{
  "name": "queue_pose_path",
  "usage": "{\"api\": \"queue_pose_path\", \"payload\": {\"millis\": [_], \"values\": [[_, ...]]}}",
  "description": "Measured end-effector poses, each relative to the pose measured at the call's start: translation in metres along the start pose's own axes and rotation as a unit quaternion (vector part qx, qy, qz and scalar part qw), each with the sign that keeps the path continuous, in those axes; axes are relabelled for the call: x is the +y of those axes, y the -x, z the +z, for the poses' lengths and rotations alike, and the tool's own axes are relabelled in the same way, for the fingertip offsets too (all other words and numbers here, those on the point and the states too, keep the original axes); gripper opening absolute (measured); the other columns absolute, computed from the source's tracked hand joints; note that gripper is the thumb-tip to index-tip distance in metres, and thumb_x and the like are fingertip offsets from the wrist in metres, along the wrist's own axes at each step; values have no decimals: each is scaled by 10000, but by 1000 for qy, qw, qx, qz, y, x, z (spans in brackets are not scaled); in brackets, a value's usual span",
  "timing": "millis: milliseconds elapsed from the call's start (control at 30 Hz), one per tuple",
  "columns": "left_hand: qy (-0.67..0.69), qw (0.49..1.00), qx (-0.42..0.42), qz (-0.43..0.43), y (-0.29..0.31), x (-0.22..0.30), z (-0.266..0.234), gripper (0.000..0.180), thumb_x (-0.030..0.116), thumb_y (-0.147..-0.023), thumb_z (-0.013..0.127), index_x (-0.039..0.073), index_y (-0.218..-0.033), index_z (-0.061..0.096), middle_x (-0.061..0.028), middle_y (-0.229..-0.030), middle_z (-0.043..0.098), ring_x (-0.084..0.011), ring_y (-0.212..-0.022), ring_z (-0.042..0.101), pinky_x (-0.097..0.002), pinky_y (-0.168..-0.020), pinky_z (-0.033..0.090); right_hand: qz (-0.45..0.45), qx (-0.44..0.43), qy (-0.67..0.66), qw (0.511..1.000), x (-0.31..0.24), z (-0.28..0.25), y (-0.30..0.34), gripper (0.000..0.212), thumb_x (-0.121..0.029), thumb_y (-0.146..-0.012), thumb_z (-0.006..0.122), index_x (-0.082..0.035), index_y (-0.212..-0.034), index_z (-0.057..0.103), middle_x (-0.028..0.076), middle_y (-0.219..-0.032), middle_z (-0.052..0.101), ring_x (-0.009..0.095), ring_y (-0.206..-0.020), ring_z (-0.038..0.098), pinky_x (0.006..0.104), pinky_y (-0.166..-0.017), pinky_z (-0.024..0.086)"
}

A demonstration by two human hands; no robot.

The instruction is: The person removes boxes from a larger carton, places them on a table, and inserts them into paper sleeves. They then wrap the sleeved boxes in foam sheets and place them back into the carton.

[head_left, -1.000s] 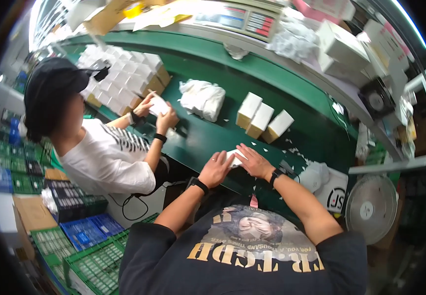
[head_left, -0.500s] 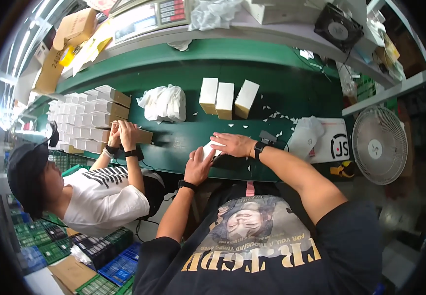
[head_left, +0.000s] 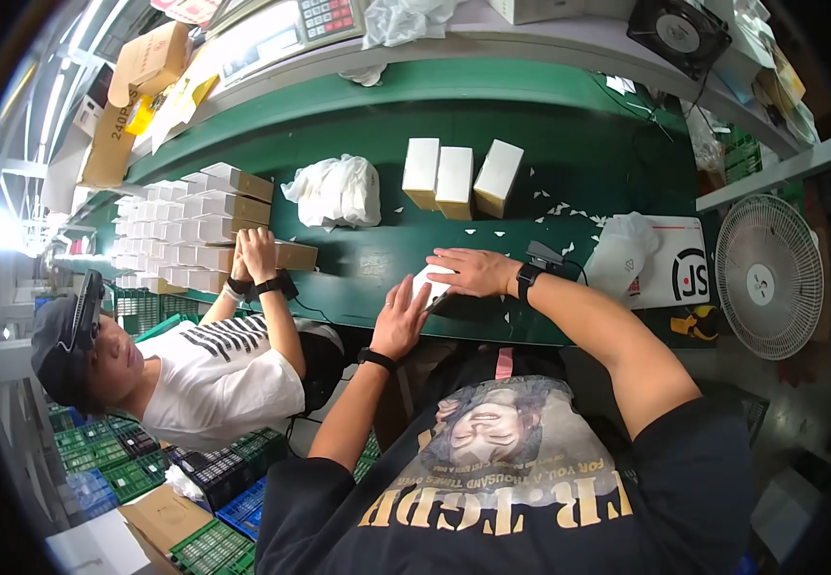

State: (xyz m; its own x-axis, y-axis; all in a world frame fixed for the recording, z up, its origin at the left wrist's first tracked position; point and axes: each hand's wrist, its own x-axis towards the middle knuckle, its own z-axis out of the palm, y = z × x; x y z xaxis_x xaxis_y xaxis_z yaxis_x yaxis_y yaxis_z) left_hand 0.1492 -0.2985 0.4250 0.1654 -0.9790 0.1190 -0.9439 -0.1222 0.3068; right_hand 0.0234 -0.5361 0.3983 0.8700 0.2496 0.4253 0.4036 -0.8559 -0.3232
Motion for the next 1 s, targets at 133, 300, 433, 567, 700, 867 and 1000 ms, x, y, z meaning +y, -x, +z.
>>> {"api": "queue_pose_path", "payload": {"millis": [133, 300, 433, 567, 700, 867, 1000], "values": [[2, 1000, -24, -15, -6, 2, -3, 606, 156, -894, 625, 90, -1463, 425, -252, -1473, 398, -432, -1304, 439, -480, -1102, 379, 7, -14, -12, 1000, 1, -9, -3, 532, -294, -860, 709, -158, -1356, 570, 137, -1434, 508, 325, -1328, 491, 427, -1101, 421], [-108, 994, -21, 2, 10, -3, -5, 593, 196, -896, 587, -8, -1429, 424, -244, -1456, 429, -392, -1363, 411, -479, -1145, 331, -4, -19, 53, 998, -20, -5, -24, 537, -256, -856, 696, -105, -1354, 562, 132, -1444, 499, 319, -1347, 466, 446, -1129, 372], [33, 996, -51, -67, -2, 18, -3, 647, 184, -852, 607, -57, -1412, 390, -245, -1446, 437, -391, -1375, 394, -491, -1158, 301, 57, -42, -51, 996, -45, -21, -28, 574, -165, -799, 661, 9, -1328, 524, 175, -1402, 514, 345, -1360, 437, 480, -1141, 349], [-107, 994, 23, 10, 4, 17, 22, 636, 185, -892, 501, -72, -1456, 357, -227, -1538, 361, -361, -1462, 299, -466, -1198, 247, 84, -39, 83, 992, -51, 10, -4, 584, -101, -832, 616, 37, -1379, 464, 214, -1436, 480, 378, -1372, 429, 492, -1150, 342], [-144, 989, 39, -21, 15, 19, 25, 660, 180, -904, 476, -69, -1491, 306, -214, -1584, 290, -339, -1493, 245, -463, -1211, 215, 42, -26, 107, 993, -43, 28, -2, 585, -112, -861, 607, 39, -1401, 441, 219, -1474, 446, 372, -1403, 395, 494, -1168, 313], [-109, 992, 4, -68, 11, 37, 14, 671, 200, -901, 500, -65, -1487, 310, -223, -1577, 296, -361, -1484, 257, -472, -1207, 217, 32, -27, 94, 995, -42, 31, -1, 594, -139, -878, 610, 36, -1415, 424, 214, -1493, 425, 373, -1419, 372, 505, -1178, 289], [-63, 981, -6, -181, -12, 57, 9, 706, 203, -889, 534, -60, -1498, 292, -217, -1592, 266, -351, -1471, 280, -459, -1189, 256, 122, -56, 95, 986, -59, 19, -5, 619, -129, -860, 624, 31, -1421, 418, 207, -1514, 402, 374, -1431, 350, 511, -1182, 277]]}}
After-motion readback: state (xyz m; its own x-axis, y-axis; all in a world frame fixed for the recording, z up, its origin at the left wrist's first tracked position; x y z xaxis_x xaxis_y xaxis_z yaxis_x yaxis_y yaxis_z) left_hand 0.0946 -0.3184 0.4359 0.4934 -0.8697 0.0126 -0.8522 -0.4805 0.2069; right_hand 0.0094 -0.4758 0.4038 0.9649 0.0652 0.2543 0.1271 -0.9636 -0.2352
